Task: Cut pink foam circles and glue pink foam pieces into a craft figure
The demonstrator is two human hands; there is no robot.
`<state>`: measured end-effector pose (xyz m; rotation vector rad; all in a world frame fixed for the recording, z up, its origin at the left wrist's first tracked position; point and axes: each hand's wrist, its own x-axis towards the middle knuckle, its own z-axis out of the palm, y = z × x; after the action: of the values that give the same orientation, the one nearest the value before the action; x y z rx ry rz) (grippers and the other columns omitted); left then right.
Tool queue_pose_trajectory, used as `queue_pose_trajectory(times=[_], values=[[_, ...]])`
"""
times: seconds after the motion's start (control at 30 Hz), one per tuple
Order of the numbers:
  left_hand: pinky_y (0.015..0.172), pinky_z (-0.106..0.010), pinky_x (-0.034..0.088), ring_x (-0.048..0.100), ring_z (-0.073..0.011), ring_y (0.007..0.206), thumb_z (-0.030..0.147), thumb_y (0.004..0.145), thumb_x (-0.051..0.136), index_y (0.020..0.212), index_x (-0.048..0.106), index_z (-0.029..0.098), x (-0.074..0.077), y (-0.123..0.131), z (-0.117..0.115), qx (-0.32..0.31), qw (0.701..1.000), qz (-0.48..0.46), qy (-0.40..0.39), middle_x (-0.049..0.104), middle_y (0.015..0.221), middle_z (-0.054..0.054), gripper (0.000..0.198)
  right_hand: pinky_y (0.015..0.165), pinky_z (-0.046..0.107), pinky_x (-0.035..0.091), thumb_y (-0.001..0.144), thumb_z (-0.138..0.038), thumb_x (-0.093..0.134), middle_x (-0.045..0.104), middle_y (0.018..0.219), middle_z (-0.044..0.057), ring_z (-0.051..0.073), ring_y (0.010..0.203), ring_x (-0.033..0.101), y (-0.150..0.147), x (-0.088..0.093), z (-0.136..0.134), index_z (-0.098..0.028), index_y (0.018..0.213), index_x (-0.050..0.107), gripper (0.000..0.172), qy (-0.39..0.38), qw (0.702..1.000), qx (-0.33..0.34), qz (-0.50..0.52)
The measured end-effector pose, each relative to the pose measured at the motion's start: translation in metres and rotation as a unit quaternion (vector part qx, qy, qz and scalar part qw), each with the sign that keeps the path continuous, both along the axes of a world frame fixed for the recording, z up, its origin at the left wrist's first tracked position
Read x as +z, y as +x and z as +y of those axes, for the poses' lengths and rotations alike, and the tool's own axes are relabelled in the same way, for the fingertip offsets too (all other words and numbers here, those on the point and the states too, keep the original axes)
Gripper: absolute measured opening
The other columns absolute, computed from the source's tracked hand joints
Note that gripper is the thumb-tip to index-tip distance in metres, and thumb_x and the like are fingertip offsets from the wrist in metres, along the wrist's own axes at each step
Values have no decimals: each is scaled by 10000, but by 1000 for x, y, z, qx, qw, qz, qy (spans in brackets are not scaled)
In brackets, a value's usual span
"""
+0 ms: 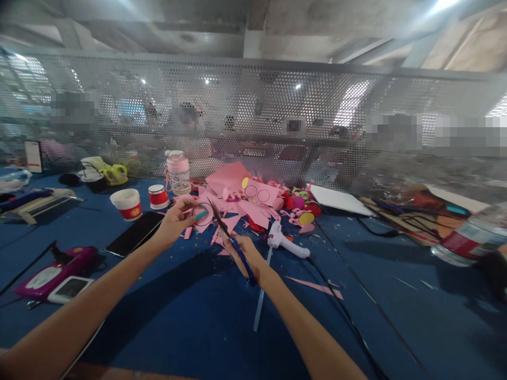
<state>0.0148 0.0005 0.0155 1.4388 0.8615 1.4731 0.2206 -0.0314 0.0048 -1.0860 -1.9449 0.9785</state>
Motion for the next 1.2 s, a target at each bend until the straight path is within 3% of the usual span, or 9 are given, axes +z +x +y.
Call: queue_pose_trajectory(times=[0.23, 0.53, 0.73, 1.2], values=[[502, -202, 489, 537, -83, 642, 271, 606, 722, 896, 531, 168, 1, 0, 0, -1, 1000, -5, -9, 578, 951, -42, 362, 398, 223, 214, 797, -639, 357, 312, 470, -52, 78, 447, 299, -1, 5, -3, -196, 604, 387, 484, 3, 1000, -2, 5], [557, -203, 493, 568, -133, 792, 270, 616, 717, 903, 548, 162, -1, -4, 3, 6, 1000, -10, 5, 580, 962, -55, 350, 393, 222, 210, 795, -638, 355, 314, 474, -49, 76, 446, 285, 0, 2, 1, -196, 601, 381, 484, 0, 1000, -1, -4], [759, -267, 486, 565, -166, 959, 238, 631, 707, 897, 558, 165, -3, -5, 4, 31, 999, 12, 31, 598, 976, -52, 314, 419, 230, 227, 794, -638, 344, 325, 497, -36, 82, 473, 295, 0, 6, 1, -196, 574, 361, 494, 26, 999, -4, -32], [790, -281, 457, 571, -143, 872, 227, 608, 722, 855, 566, 153, 0, -6, 4, 28, 999, -12, 28, 594, 901, -33, 301, 398, 230, 216, 791, -626, 381, 312, 464, -48, 80, 442, 293, 0, 5, 1, -195, 596, 403, 474, -6, 1000, 6, -24]])
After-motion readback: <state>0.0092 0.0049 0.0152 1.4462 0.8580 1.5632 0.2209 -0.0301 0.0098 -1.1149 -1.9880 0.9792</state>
